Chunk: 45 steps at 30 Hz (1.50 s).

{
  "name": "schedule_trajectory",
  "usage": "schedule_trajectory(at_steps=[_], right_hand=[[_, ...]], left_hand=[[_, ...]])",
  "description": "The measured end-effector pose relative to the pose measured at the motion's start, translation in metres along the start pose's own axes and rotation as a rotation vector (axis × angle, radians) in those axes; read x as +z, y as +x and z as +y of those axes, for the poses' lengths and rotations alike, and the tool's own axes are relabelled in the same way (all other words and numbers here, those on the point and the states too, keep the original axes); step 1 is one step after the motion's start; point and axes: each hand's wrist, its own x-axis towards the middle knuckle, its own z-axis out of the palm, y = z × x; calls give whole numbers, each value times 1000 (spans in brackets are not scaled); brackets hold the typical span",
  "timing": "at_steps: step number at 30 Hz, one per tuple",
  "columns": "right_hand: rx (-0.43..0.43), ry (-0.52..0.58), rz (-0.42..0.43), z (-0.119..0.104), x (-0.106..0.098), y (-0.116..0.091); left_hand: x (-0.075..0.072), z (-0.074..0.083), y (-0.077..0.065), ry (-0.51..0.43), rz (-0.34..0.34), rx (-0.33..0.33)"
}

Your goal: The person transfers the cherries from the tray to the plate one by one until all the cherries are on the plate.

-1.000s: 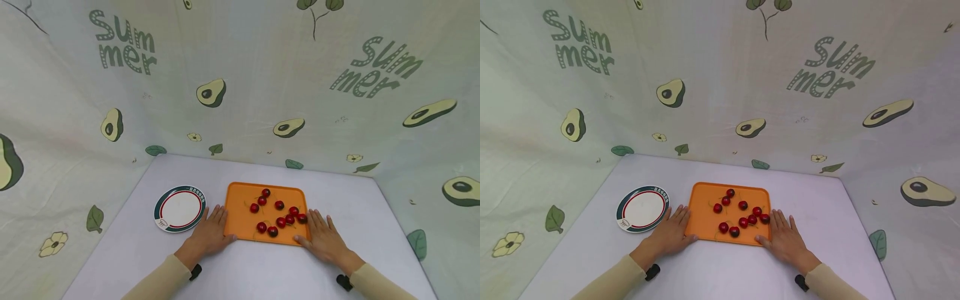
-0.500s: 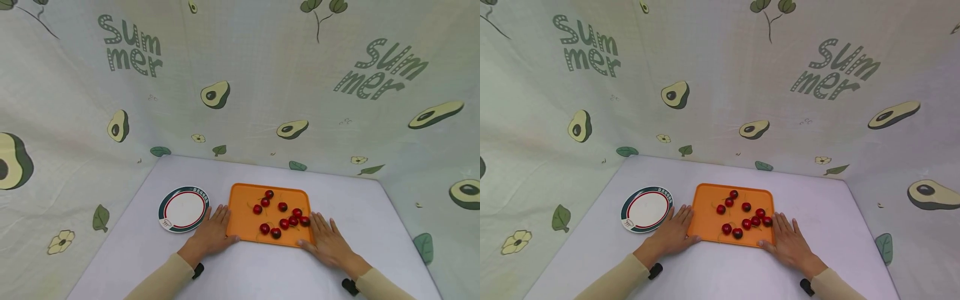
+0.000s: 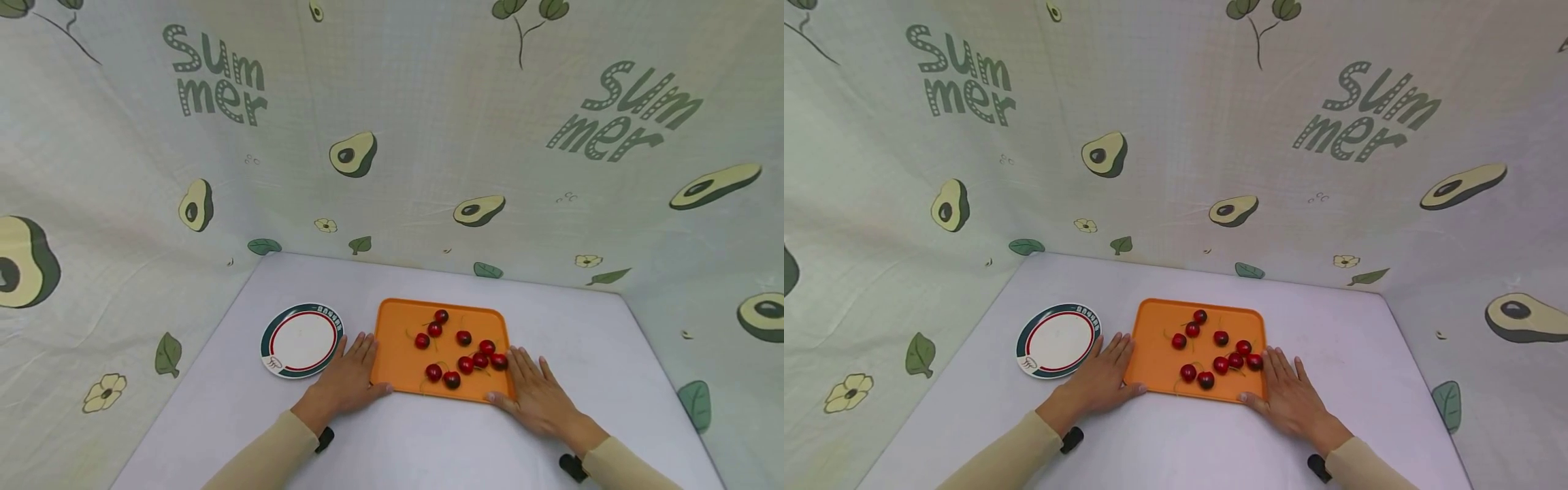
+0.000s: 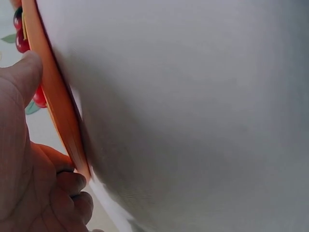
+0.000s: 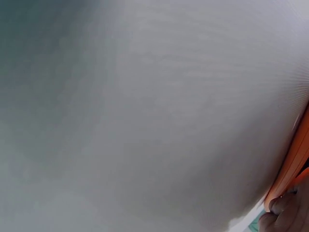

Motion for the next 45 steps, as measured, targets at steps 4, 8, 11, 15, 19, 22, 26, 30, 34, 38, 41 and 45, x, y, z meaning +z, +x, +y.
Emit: schedule_trajectory(at_steps=[4,8,11,15,19,22,26,30,34,38,41,45], right_hand=[[5,3,-2,0,-1,0],[13,-14,-3,0,0,-1],[22,-20,-6,0,-1,-2],[22,-20,-3,0,-1,-4],[24,-26,-7,-1,-2,-3],[32,-27,-19,-1,-1,-1],[27,-24,-15,-1,-2,0],[6,-25,4,-2,-4,2],[8,-26,-2,-3,-5,2],[17,-28,-7,-5,-5,2],[25,-35,-15,-6,-4,1],[34,-43,-21,-6,-4,0]], left_hand=[[1,1,2,-4,-1,-10],[3,0,5,-10,-3,0],[1,-6,9,-26,27,20],[-14,-28,15,-150,94,-2],[-36,-77,18,-327,151,-123],[-49,-123,15,-385,194,-201],[-51,-175,9,-408,186,-282],[-46,-205,3,-437,107,-367],[-42,-218,0,-494,34,-393],[-40,-218,3,-571,-21,-400],[-39,-216,6,-614,-50,-404],[-36,-215,10,-647,-67,-373]])
